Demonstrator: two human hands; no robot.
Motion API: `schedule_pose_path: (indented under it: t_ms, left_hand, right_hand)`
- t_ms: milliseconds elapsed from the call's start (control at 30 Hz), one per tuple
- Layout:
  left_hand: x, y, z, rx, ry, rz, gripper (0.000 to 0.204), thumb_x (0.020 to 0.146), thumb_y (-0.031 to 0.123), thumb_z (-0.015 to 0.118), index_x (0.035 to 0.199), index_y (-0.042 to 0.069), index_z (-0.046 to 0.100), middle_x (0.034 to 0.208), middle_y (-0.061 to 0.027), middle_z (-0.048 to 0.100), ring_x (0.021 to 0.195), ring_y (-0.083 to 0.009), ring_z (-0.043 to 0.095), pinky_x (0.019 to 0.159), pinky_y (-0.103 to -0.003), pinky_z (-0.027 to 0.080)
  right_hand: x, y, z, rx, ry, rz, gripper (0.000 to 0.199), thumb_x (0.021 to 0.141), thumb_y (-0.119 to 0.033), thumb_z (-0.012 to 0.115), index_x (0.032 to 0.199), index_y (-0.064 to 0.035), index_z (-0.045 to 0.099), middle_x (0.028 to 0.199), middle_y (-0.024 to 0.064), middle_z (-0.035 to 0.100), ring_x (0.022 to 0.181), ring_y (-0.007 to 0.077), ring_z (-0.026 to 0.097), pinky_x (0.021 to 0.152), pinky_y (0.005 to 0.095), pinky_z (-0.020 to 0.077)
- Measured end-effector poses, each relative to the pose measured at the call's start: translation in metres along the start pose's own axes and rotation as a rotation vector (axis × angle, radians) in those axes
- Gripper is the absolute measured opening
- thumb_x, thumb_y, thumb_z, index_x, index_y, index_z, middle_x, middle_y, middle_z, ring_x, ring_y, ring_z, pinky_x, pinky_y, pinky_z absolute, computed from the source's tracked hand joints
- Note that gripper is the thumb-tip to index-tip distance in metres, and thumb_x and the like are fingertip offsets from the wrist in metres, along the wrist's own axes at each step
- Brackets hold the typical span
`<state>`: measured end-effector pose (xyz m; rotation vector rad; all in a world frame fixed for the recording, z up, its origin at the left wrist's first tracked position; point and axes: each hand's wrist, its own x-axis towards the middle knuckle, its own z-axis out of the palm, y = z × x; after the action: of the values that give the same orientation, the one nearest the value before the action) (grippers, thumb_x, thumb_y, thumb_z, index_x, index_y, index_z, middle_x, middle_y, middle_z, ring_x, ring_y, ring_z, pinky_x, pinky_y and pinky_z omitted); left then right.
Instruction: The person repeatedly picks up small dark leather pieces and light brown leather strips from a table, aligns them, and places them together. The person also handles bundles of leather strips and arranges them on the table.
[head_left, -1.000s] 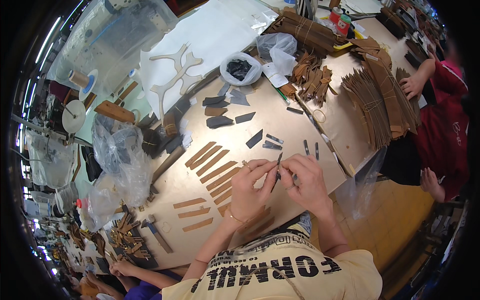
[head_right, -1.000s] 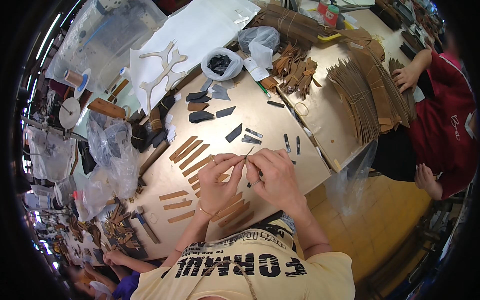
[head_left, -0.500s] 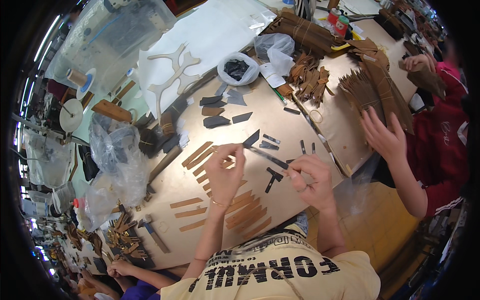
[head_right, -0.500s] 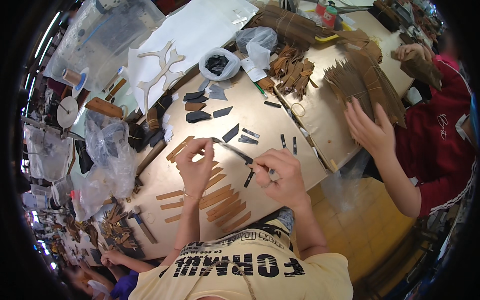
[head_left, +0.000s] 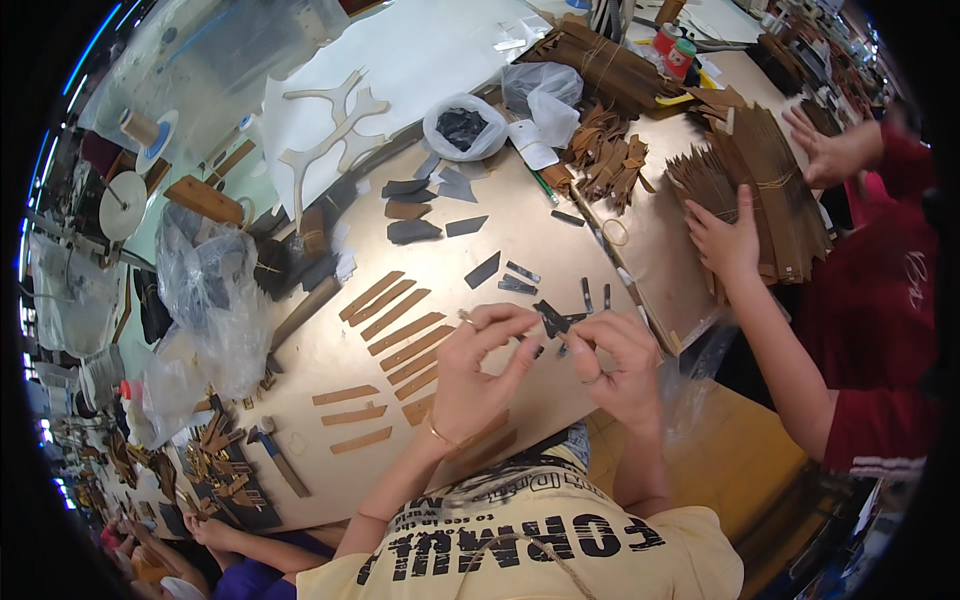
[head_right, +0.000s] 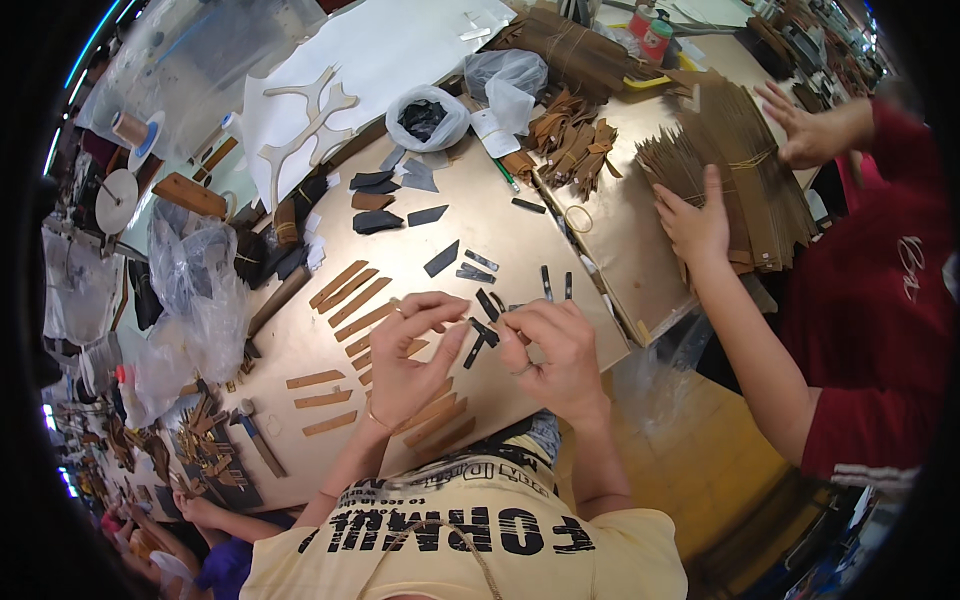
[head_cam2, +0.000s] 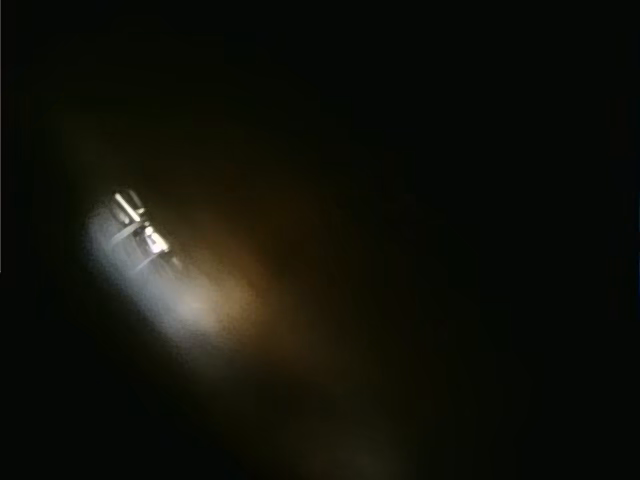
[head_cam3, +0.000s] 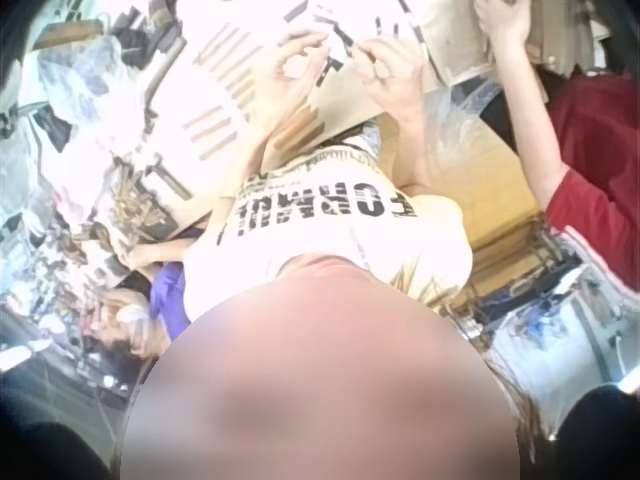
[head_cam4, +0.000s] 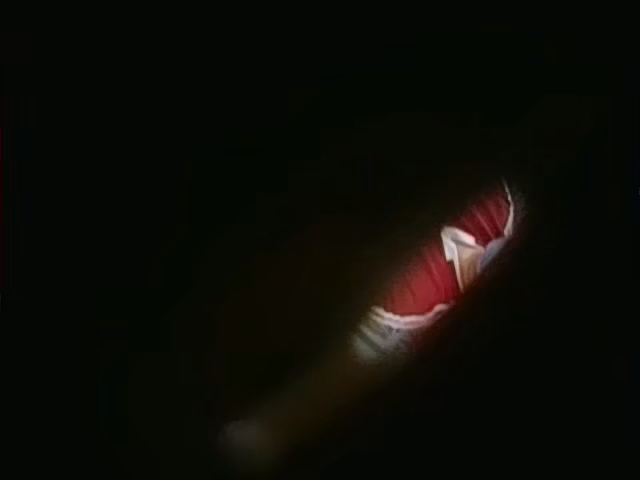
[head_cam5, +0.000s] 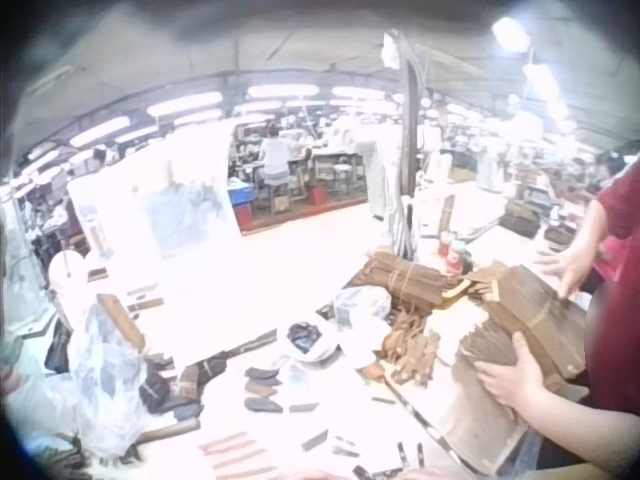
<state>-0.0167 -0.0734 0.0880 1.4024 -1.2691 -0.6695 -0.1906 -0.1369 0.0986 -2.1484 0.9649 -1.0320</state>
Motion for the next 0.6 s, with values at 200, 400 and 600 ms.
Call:
schedule_pose_path:
  t_ms: [200, 400, 600]
  left_hand:
    - [0.001, 0.010, 0.003, 0.022, -0.053, 0.034, 0.016, 0.085, -0.002, 0.071, 0.100, 0.001, 0.076, 0.099, -0.0091, 0.070, 0.080, -0.0147, 0.068, 0.068, -0.025, 0.053]
    - [0.000, 0.012, 0.002, 0.011, -0.050, 0.007, 0.017, 0.083, -0.003, 0.070, 0.099, -0.001, 0.073, 0.097, -0.0112, 0.070, 0.083, -0.0231, 0.069, 0.073, -0.030, 0.054]
    - [0.001, 0.004, 0.000, 0.005, 0.020, 0.001, 0.014, 0.084, -0.003, 0.069, 0.098, -0.001, 0.072, 0.095, -0.0109, 0.069, 0.078, -0.0184, 0.068, 0.069, -0.027, 0.053]
  right_hand:
    - [0.002, -0.004, 0.007, -0.032, -0.024, -0.085, 0.006, 0.081, -0.006, 0.070, 0.084, -0.0023, 0.067, 0.079, 0.0071, 0.068, 0.068, 0.0237, 0.062, 0.064, 0.0341, 0.0417]
    - [0.001, -0.003, 0.011, -0.032, -0.019, -0.106, 0.005, 0.080, -0.006, 0.069, 0.083, -0.0024, 0.067, 0.077, 0.0070, 0.067, 0.066, 0.0235, 0.062, 0.064, 0.0343, 0.0414]
    - [0.003, -0.001, 0.013, -0.017, -0.001, -0.113, 0.006, 0.078, -0.006, 0.071, 0.081, -0.0056, 0.067, 0.076, 0.0029, 0.067, 0.065, 0.0205, 0.063, 0.065, 0.0321, 0.0421]
